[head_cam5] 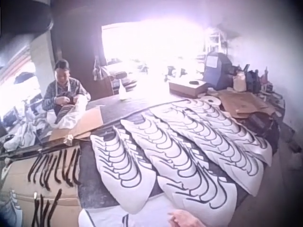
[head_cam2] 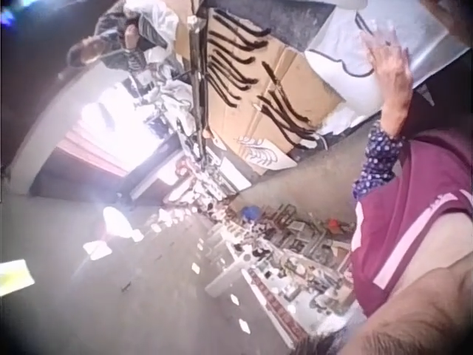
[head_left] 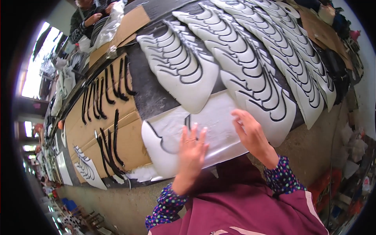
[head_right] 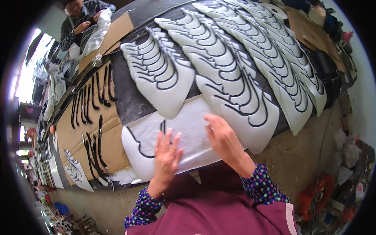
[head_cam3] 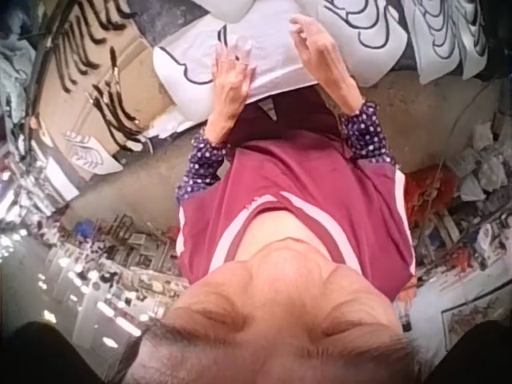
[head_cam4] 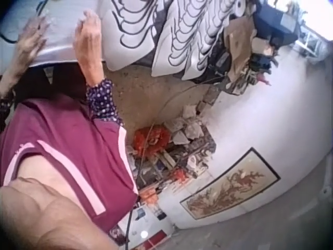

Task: Applying decorative black trim pieces to white shoe upper components on a factory work table.

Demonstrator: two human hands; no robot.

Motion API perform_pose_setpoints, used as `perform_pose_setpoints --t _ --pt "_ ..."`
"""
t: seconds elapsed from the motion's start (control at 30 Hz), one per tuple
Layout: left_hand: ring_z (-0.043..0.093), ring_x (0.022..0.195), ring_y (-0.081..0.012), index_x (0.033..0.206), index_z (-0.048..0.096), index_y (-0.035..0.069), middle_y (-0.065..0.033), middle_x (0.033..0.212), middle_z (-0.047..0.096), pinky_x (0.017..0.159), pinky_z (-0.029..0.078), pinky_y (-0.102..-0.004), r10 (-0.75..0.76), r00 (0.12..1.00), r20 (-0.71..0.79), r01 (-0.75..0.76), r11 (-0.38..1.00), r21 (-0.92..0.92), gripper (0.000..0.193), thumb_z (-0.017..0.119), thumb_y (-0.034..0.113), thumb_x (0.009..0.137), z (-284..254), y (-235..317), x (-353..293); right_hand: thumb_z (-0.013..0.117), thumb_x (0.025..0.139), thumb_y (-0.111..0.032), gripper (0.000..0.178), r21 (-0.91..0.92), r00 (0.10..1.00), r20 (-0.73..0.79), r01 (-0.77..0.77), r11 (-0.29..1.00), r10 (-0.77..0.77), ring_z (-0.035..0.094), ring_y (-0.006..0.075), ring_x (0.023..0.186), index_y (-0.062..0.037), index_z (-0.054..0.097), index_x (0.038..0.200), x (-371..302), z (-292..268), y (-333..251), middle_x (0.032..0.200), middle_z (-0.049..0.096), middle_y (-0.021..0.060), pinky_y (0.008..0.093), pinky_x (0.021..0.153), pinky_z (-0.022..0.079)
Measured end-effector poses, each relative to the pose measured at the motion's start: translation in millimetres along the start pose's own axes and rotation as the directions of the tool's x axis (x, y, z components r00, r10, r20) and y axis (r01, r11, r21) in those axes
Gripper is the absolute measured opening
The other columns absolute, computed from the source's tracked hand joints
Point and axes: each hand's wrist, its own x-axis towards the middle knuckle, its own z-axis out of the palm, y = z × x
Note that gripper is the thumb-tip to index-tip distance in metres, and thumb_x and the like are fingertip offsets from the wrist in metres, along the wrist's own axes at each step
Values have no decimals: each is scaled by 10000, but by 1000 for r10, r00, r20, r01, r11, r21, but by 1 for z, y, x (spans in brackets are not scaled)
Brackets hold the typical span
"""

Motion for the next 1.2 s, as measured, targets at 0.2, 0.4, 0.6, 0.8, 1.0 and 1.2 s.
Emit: perform_pose_setpoints --t 0.2,0.4,0.6,0.8,1.0,1.2 --pt "305 1410 -392 1429 464 127 -157 1518 353 1126 273 -501 -6 994 -106 -4 995 -98 564 628 154 890 19 31 1 635 864 -68 295 -187 985 27 174 967 -172 592 355 990 -6 538 1134 50 63 -3 1064 595 184 412 836 499" --pt "391 1361 -314 1285 584 106 -129 1417 470 1093 264 -492 -31 997 -68 33 999 24 470 696 180 834 -40 -11 -25 665 862 -99 331 -230 1000 24 14 973 -9 590 340 940 -4 529 1149 18 68 -11 1027 572 176 405 795 491" --pt "409 1318 -294 1339 547 161 -98 1440 446 1037 292 -468 -216 962 -165 227 973 47 561 717 258 814 -33 -24 -51 749 807 -183 526 -436 997 73 58 898 -29 551 348 936 28 486 1210 -26 88 -43 1015 551 179 413 797 478" --pt "440 1276 -254 1282 578 144 -67 1387 489 966 332 -446 -182 945 -271 207 976 66 450 664 236 851 -22 -3 -54 864 648 -119 552 -174 947 89 -291 941 310 461 178 689 11 520 1059 -25 78 -44 795 492 73 317 627 431" --pt "572 927 -269 882 617 54 -101 914 601 748 457 -398 -354 758 -547 429 903 11 103 587 146 916 -110 -78 -56 630 799 37 218 626 950 234 -312 715 209 644 215 947 -64 467 904 -13 19 -67 1067 607 112 356 897 500" --pt "575 933 -329 1009 562 34 -130 981 565 818 499 -423 -463 613 -640 752 591 292 271 663 254 888 -123 -189 -90 521 875 -25 216 443 998 26 36 896 -53 615 219 937 20 498 1085 -3 -53 -102 963 658 150 377 940 459"
